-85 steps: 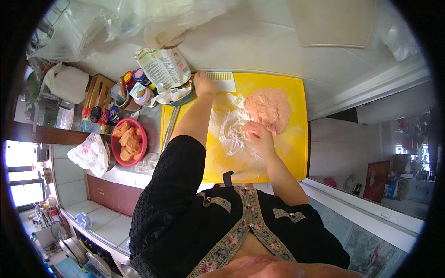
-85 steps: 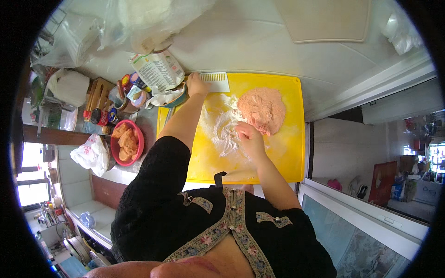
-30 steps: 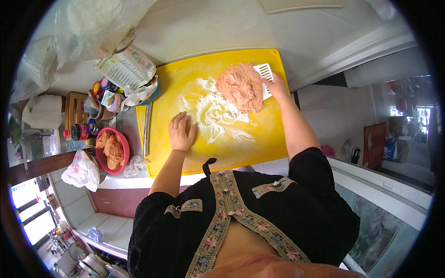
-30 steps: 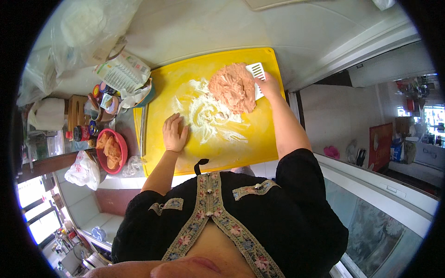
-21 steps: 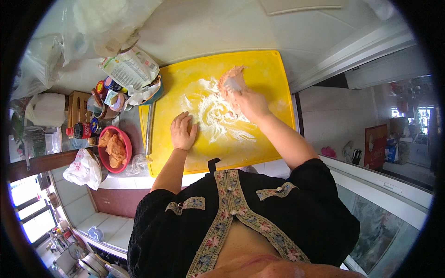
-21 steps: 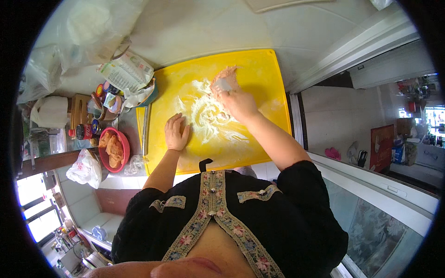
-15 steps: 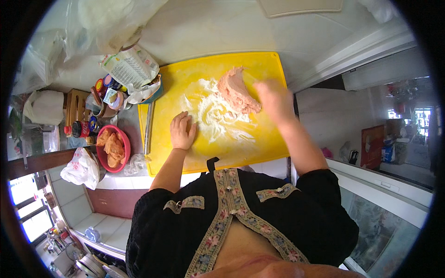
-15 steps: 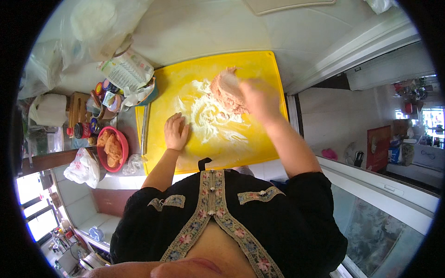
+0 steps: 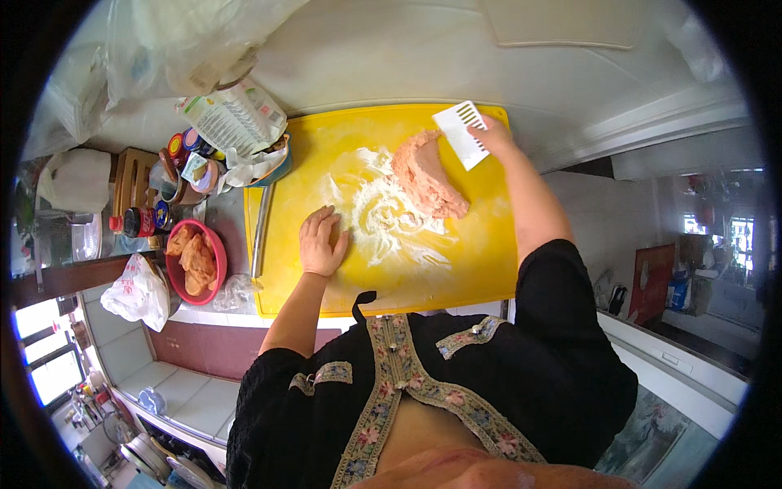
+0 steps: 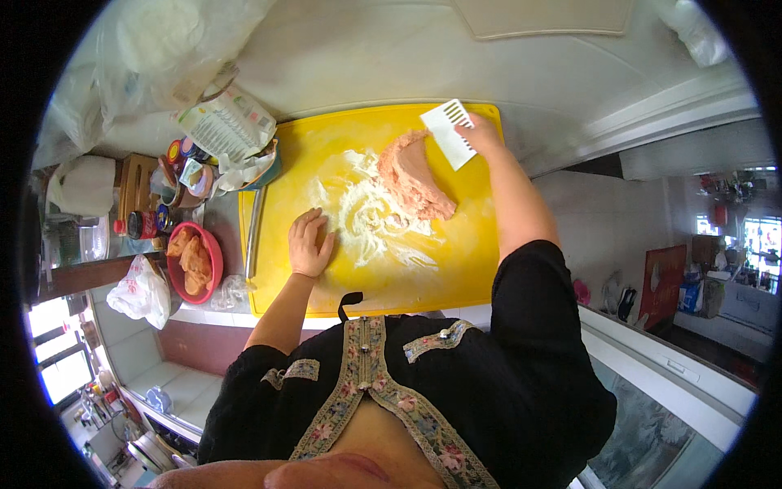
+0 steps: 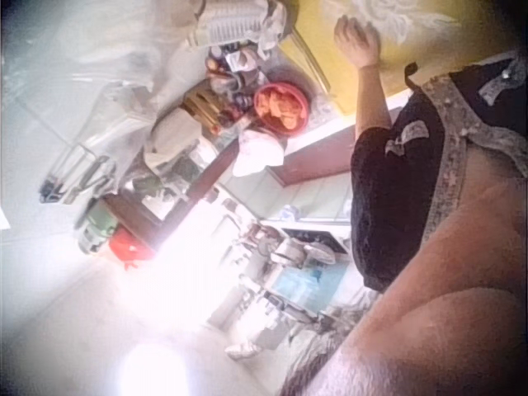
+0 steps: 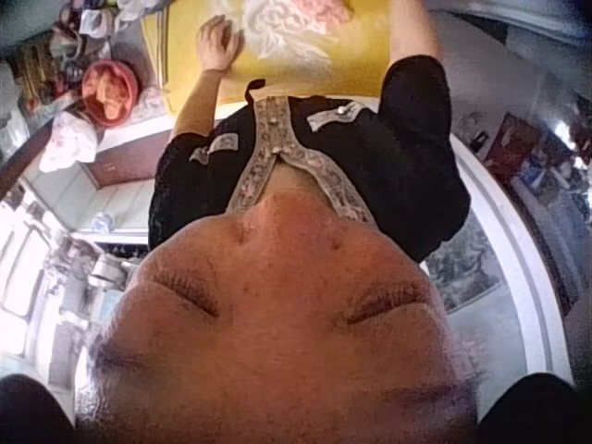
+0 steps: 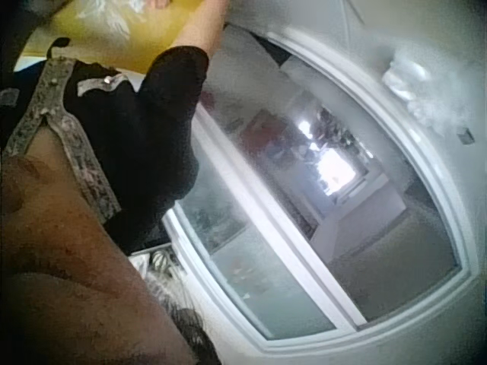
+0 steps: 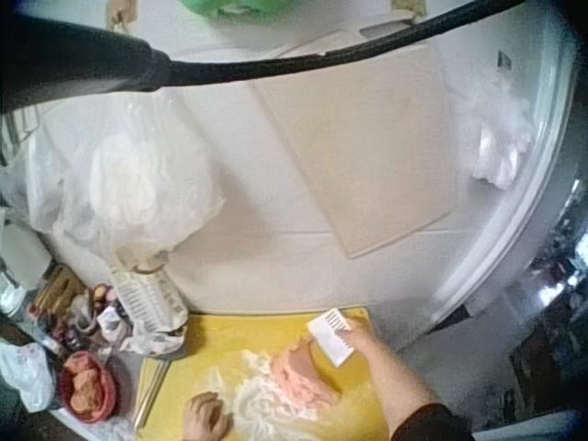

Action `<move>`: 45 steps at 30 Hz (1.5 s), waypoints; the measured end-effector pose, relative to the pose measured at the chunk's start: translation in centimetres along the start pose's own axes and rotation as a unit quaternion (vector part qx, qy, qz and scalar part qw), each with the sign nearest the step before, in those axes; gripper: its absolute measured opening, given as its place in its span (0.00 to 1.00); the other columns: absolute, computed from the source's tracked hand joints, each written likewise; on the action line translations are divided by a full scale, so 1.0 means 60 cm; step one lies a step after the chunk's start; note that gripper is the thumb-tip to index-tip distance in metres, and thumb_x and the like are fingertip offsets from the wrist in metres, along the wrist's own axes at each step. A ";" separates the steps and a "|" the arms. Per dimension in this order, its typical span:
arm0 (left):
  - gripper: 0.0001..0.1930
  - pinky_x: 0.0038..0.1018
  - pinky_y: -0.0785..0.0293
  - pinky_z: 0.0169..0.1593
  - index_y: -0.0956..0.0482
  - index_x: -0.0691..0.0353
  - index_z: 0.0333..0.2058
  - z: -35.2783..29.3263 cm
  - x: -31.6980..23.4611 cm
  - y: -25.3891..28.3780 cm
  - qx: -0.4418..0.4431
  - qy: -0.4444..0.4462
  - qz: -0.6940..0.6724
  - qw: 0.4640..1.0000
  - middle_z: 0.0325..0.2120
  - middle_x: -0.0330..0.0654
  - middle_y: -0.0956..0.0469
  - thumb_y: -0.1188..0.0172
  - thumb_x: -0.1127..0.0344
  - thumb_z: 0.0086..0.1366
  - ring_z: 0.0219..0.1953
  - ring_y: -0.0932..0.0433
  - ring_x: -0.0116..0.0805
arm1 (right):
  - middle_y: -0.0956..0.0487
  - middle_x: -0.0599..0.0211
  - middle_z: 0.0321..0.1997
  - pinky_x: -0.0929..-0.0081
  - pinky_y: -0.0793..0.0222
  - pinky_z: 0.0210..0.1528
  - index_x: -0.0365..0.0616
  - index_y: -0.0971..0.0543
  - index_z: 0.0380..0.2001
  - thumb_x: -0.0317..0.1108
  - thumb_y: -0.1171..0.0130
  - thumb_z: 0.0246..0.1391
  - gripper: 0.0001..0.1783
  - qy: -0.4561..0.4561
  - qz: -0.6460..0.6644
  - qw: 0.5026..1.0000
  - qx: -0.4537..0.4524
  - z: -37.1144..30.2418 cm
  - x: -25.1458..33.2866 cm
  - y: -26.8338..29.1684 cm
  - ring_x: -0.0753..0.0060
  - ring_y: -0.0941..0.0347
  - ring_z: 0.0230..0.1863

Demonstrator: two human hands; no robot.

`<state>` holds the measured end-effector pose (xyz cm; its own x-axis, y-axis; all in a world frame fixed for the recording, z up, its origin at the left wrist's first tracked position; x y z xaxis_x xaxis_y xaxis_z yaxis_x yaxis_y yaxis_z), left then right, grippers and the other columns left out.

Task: The person washes a bowl and a pink strainer in the sink, then moves to a yellow cutting board. They empty a bowl of ground meat onto the board, scrape the bowl clean, and knead the meat by hand. The person then retrieves a small jar from a cabinet and sprinkles its contents onto the meat.

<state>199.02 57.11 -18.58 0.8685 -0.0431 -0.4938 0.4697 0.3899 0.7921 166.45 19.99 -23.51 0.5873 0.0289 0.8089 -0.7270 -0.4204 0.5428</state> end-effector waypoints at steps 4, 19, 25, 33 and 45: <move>0.19 0.45 0.35 0.63 0.22 0.57 0.46 0.005 0.000 -0.003 -0.001 0.002 -0.004 1.000 0.55 0.44 0.24 0.32 0.62 0.56 0.59 0.28 0.49 | 0.15 0.68 0.39 0.68 0.26 0.42 0.48 0.19 0.51 0.39 0.35 0.59 0.17 0.051 -0.106 0.987 0.108 0.007 0.089 -0.115 0.72 0.21 0.38; 0.17 0.44 0.35 0.63 0.22 0.59 0.44 -0.007 0.015 -0.004 -0.013 -0.006 -0.022 1.000 0.55 0.46 0.23 0.32 0.62 0.57 0.59 0.28 0.51 | 0.17 0.67 0.45 0.66 0.21 0.46 0.47 0.17 0.42 0.36 0.39 0.52 0.14 0.565 -0.275 0.767 -0.131 -0.413 0.347 -0.059 0.61 0.20 0.47; 0.18 0.45 0.36 0.63 0.21 0.59 0.45 -0.008 0.018 -0.007 -0.006 -0.001 -0.018 1.000 0.55 0.46 0.23 0.32 0.61 0.57 0.59 0.28 0.51 | 0.16 0.62 0.42 0.62 0.22 0.44 0.45 0.17 0.41 0.31 0.38 0.56 0.10 0.434 -0.288 0.814 -0.256 -0.425 0.322 0.010 0.57 0.19 0.43; 0.16 0.44 0.35 0.62 0.21 0.58 0.44 -0.009 0.017 -0.002 -0.012 -0.015 -0.030 0.999 0.54 0.46 0.23 0.32 0.62 0.57 0.58 0.28 0.50 | 0.15 0.69 0.41 0.72 0.25 0.41 0.40 0.20 0.48 0.36 0.36 0.63 0.14 -0.155 0.118 0.961 -0.196 -0.365 -0.105 0.065 0.78 0.21 0.40; 0.17 0.44 0.34 0.62 0.22 0.57 0.44 -0.015 0.020 -0.001 -0.015 -0.014 -0.034 0.999 0.53 0.46 0.23 0.33 0.62 0.57 0.57 0.27 0.50 | 0.17 0.57 0.32 0.58 0.26 0.35 0.44 0.20 0.45 0.35 0.40 0.59 0.12 0.049 -0.111 0.980 -0.158 -0.262 0.147 -0.195 0.52 0.20 0.33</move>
<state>199.87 57.87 -19.53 0.8392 -0.0952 -0.5354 0.5227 0.4130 0.7458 174.55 39.41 -19.17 0.7180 0.1806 0.6722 -0.6679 -0.0930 0.7384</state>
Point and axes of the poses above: each hand's wrist, its own z-axis towards the middle knuckle, its own y-axis out of the back of the hand, x = y × z, the point moved 7 cm from there along z, towards the middle knuckle
